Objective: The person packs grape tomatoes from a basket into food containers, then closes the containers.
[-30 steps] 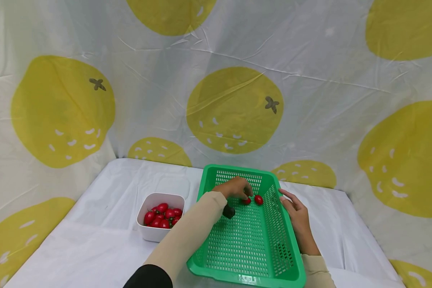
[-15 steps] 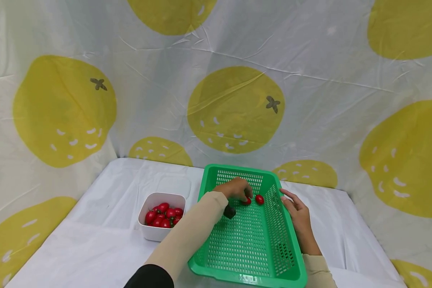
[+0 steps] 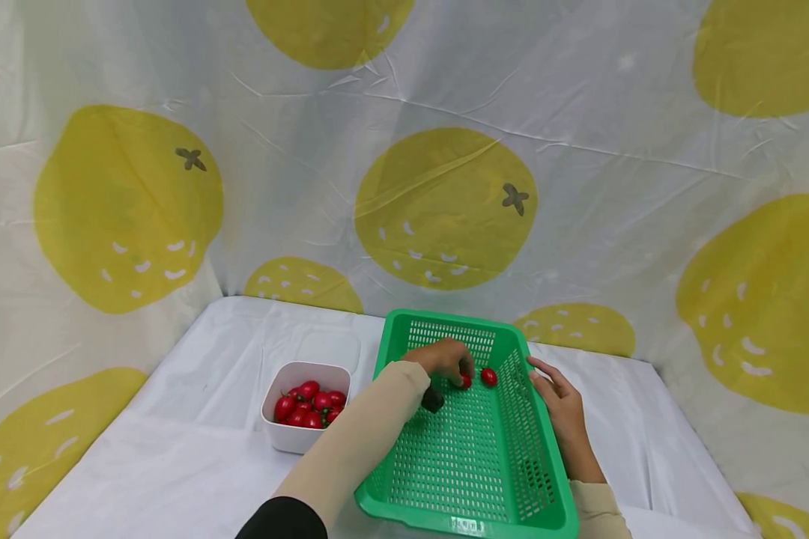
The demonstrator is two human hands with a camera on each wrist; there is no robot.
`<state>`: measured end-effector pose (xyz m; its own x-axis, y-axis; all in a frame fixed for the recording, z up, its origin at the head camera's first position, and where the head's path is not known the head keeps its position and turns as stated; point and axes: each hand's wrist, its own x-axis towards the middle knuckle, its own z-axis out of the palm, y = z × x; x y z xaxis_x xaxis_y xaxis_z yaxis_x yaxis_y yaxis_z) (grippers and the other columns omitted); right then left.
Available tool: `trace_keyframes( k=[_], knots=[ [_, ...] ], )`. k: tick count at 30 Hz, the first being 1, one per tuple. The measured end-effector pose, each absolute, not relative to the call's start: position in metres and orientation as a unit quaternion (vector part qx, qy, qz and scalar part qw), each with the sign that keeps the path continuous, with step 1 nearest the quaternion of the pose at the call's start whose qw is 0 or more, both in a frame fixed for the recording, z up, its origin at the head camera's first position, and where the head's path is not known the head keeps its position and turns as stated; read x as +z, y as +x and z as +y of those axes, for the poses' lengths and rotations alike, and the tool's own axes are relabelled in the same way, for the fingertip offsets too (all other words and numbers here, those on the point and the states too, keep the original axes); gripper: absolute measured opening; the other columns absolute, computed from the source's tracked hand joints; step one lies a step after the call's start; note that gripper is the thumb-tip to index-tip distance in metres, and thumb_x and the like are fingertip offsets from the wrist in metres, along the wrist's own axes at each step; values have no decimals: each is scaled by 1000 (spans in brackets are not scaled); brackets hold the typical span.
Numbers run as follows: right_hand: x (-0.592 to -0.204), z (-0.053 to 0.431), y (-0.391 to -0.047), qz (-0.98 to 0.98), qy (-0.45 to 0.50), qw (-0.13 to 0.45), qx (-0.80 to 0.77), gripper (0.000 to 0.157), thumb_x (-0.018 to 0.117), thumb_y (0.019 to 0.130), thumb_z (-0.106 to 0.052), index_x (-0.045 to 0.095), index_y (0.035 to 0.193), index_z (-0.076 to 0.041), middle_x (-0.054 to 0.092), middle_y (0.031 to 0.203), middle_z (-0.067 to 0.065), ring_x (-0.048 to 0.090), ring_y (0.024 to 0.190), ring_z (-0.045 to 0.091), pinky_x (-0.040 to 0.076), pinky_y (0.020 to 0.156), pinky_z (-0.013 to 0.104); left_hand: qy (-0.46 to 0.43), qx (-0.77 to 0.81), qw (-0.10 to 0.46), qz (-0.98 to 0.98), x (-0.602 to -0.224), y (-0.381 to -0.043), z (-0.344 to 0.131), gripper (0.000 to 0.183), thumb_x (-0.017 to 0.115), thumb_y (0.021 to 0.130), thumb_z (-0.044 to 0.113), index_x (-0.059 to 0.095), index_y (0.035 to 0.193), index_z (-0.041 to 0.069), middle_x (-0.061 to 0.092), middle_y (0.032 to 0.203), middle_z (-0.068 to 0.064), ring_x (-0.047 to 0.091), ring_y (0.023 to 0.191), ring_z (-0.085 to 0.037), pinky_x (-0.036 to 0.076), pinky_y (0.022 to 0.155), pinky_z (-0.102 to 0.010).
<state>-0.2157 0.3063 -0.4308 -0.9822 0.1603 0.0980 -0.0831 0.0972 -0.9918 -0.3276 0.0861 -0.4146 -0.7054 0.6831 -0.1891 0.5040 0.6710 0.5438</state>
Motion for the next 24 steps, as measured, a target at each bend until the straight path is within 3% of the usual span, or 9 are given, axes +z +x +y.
trace_keyframes(
  k=[24],
  knots=[
    [-430,304,-215,-738,-30,98,667,45,59,97,-27,54,136,-6,72,102,-6,68,74,14,56,61,29,362,253,174,880,-407,-334,86,24,72,87,11,73,110,16,68,103,6,60,98,-9,49,78,-21]
  ],
)
